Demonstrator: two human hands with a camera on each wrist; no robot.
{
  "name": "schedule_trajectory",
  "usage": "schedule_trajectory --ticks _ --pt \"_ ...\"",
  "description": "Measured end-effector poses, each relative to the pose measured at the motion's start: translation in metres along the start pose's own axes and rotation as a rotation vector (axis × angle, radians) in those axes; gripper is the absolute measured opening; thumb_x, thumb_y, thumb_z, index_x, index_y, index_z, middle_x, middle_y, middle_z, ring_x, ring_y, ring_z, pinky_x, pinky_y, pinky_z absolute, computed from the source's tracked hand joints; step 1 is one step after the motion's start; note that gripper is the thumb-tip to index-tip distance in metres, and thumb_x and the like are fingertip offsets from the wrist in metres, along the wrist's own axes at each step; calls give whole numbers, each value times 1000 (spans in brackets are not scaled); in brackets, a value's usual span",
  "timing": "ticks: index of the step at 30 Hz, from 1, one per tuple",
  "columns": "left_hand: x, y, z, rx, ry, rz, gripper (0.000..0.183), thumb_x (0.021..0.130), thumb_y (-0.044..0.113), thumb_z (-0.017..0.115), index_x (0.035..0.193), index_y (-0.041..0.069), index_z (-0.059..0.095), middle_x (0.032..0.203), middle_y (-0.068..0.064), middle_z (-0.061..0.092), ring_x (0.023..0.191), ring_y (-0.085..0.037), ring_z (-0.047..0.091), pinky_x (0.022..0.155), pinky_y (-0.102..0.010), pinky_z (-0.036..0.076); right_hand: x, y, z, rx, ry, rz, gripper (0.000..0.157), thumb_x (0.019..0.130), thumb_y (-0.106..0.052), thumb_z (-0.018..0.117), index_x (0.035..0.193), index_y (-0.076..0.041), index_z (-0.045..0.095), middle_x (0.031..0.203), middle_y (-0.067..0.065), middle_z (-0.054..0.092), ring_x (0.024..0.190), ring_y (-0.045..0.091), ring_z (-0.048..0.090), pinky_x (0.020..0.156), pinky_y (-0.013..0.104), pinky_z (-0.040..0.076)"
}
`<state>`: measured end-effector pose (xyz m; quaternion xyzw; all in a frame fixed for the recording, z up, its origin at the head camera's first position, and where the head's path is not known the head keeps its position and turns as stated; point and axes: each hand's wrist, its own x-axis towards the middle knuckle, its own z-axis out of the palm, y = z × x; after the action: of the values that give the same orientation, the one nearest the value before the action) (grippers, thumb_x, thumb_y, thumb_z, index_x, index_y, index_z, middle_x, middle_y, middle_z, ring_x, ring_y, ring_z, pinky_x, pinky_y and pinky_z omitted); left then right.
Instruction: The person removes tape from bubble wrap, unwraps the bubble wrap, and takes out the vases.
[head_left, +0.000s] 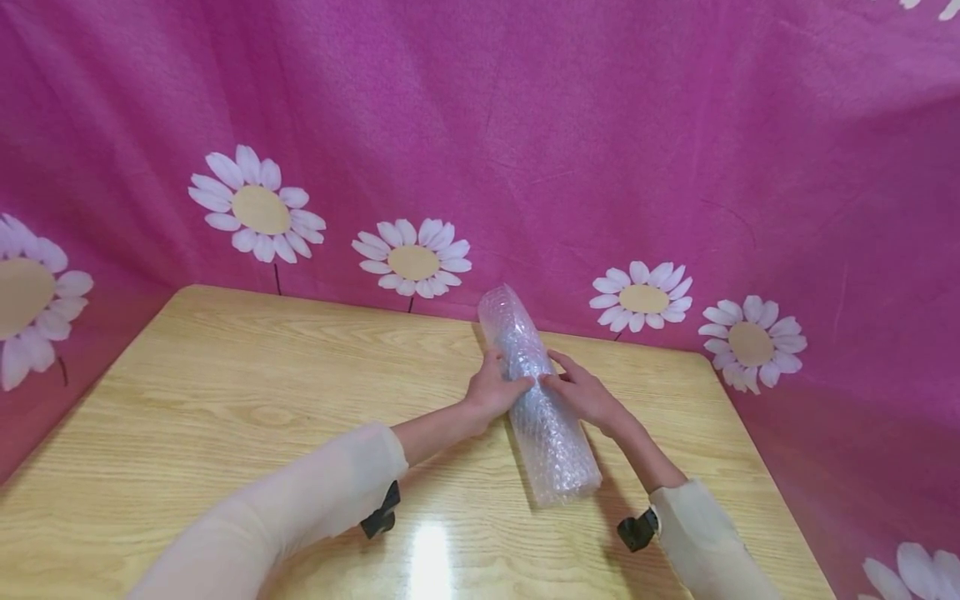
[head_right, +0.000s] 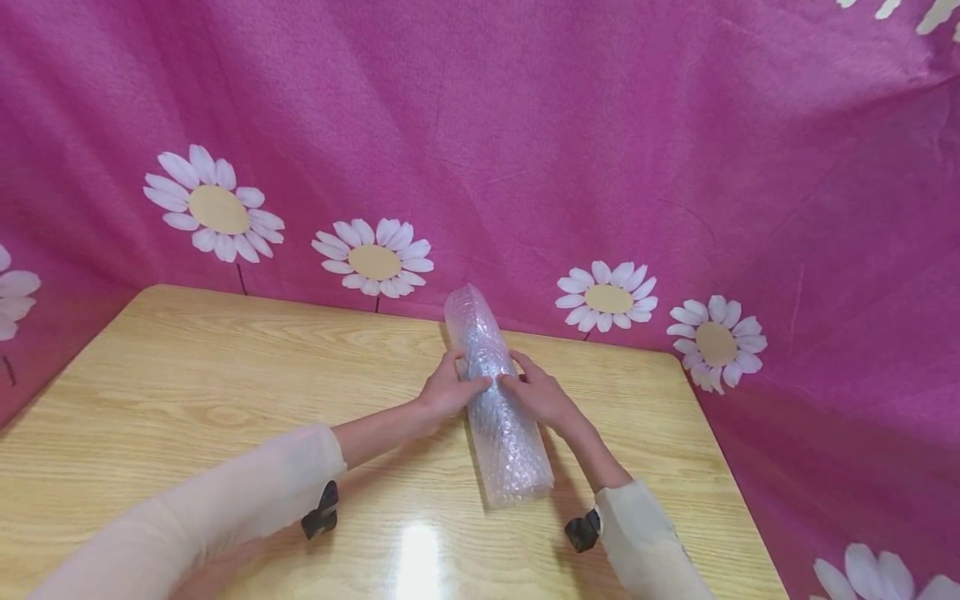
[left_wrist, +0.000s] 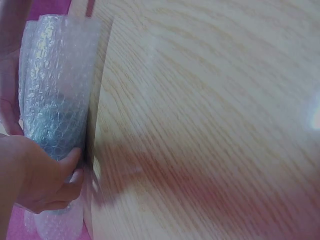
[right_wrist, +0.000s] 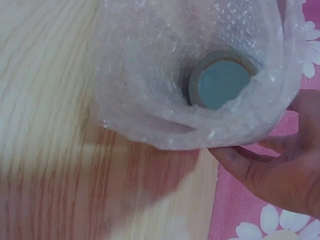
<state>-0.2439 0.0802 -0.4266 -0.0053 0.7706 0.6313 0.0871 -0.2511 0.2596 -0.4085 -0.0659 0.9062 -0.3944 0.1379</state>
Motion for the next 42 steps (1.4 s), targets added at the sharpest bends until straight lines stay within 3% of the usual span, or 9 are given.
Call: schedule_trajectory --ticks 17,42 --pt "-2 -1 -4 4 18 0 71 88 16 74 149 1 40 148 -23 44 133 -39 45 109 -47 39 -6 -7 2 48 16 -21 63 103 -29 55 155 -4 30 141 30 48 124 42 52 96 52 50" --pt "-20 3 -40 5 -23 -26 71 91 23 74 151 10 39 151 -20 41 136 -38 42 107 -50 41 -15 -28 19 91 34 -8 62 100 -35 60 152 -9 38 129 28 57 111 36 61 78 46 58"
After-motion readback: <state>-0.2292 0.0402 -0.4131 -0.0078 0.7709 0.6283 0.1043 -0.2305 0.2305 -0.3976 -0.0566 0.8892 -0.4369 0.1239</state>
